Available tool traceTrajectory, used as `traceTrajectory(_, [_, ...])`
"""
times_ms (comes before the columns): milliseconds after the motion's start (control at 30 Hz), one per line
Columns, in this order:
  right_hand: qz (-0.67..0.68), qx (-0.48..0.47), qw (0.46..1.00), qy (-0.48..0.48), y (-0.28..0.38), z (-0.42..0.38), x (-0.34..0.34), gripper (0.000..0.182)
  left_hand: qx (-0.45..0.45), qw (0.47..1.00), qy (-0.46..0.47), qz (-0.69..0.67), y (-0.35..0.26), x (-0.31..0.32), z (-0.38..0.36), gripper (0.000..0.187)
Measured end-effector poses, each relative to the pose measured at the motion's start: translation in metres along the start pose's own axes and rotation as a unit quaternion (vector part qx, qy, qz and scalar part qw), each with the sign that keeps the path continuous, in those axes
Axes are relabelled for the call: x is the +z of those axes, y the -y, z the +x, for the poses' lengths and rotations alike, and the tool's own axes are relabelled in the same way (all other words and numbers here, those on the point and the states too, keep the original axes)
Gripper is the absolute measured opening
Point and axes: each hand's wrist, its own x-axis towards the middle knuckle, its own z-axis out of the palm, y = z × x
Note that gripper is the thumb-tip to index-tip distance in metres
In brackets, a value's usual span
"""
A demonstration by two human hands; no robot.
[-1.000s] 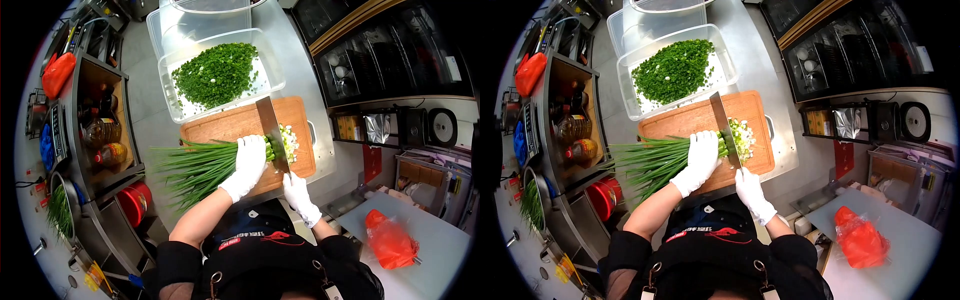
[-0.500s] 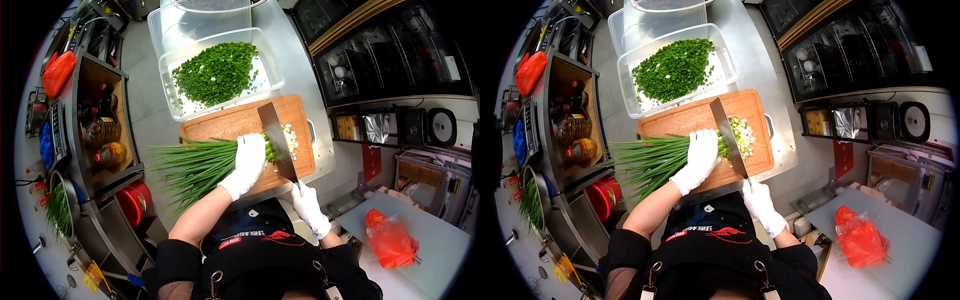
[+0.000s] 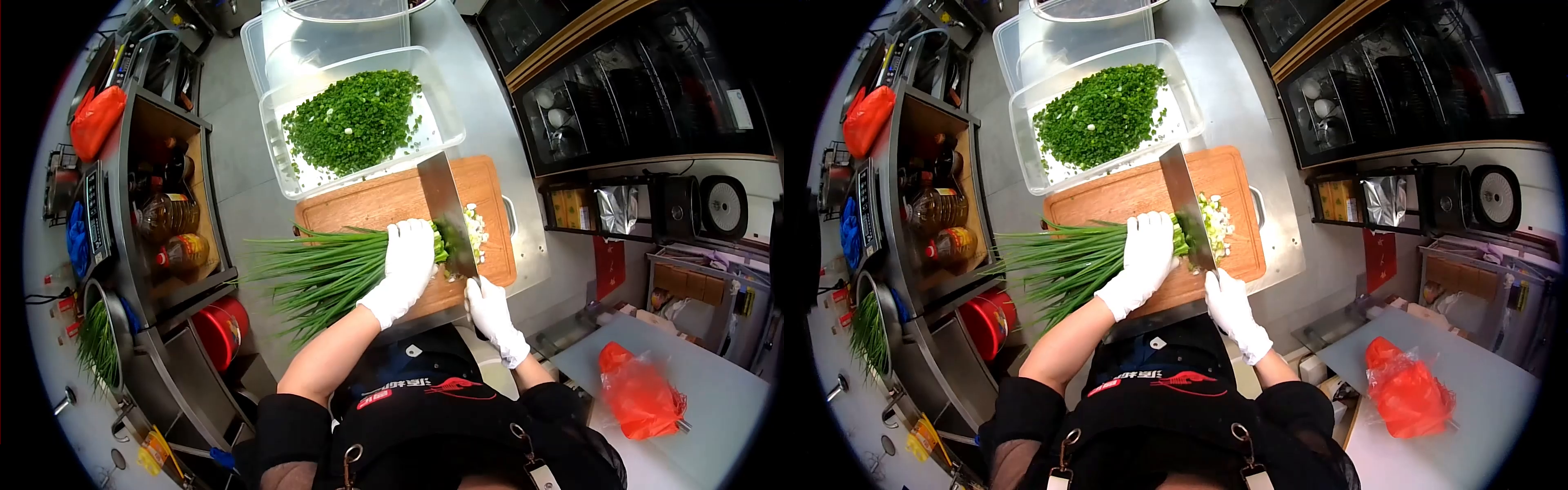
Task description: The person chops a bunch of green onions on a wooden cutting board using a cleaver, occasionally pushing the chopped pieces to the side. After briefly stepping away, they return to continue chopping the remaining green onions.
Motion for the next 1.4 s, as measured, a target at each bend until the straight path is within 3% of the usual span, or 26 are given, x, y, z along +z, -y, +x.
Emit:
traceTrajectory(167, [-0.057,-0.093,0.993,-0.044,-0.017,-0.024,-0.013,0.024,0.001,1.0,-0.004,0.004,0.0,-0.001,-0.002,0.072])
traceTrajectory(300, [-0.075,-0.113,0.99,-0.039,-0.016,-0.034,-0.014,0.022,-0.004,1.0,0.01,0.0,-0.001,-0.001,-0.001,0.071])
traceTrajectory(533, [-0.137,-0.076,0.987,-0.044,-0.011,-0.049,-0.011,0.021,-0.002,1.0,0.0,-0.004,0.0,-0.001,-0.001,0.069])
traceTrajectory(633, [-0.17,-0.14,0.972,-0.075,-0.015,-0.036,0.001,0.024,-0.004,1.0,-0.004,0.009,0.0,0.0,-0.001,0.068])
traceTrajectory(867, [-0.167,-0.162,0.969,-0.086,-0.018,0.013,0.021,0.027,-0.013,1.0,0.005,0.011,-0.003,-0.002,-0.002,0.07])
traceTrajectory(933, [-0.023,-0.095,0.994,-0.049,-0.01,0.013,0.012,0.028,-0.017,0.998,0.058,-0.013,-0.002,-0.009,-0.002,0.074])
traceTrajectory(967, [0.076,0.022,0.997,0.005,-0.007,0.007,0.004,0.03,-0.019,0.998,0.057,-0.013,-0.001,-0.008,-0.002,0.074])
traceTrajectory(1000, [0.075,0.023,0.997,0.007,-0.002,0.001,0.001,0.03,-0.021,0.998,0.05,-0.01,-0.001,-0.006,-0.003,0.074])
traceTrajectory(1067, [0.075,0.005,0.997,-0.006,0.001,-0.01,-0.003,0.031,-0.023,0.999,0.045,-0.007,-0.002,-0.003,-0.003,0.074])
traceTrajectory(1167, [-0.035,-0.052,0.998,-0.019,-0.007,-0.021,-0.014,0.027,-0.025,0.998,0.057,-0.005,-0.003,-0.003,-0.003,0.074])
traceTrajectory(1233, [-0.093,-0.112,0.988,-0.043,-0.014,-0.027,-0.014,0.022,-0.022,1.0,-0.005,-0.006,-0.003,0.0,-0.004,0.068])
traceTrajectory(1400, [-0.123,-0.145,0.98,-0.056,-0.006,-0.029,-0.008,0.021,-0.018,1.0,-0.005,-0.009,-0.002,0.0,-0.004,0.07])
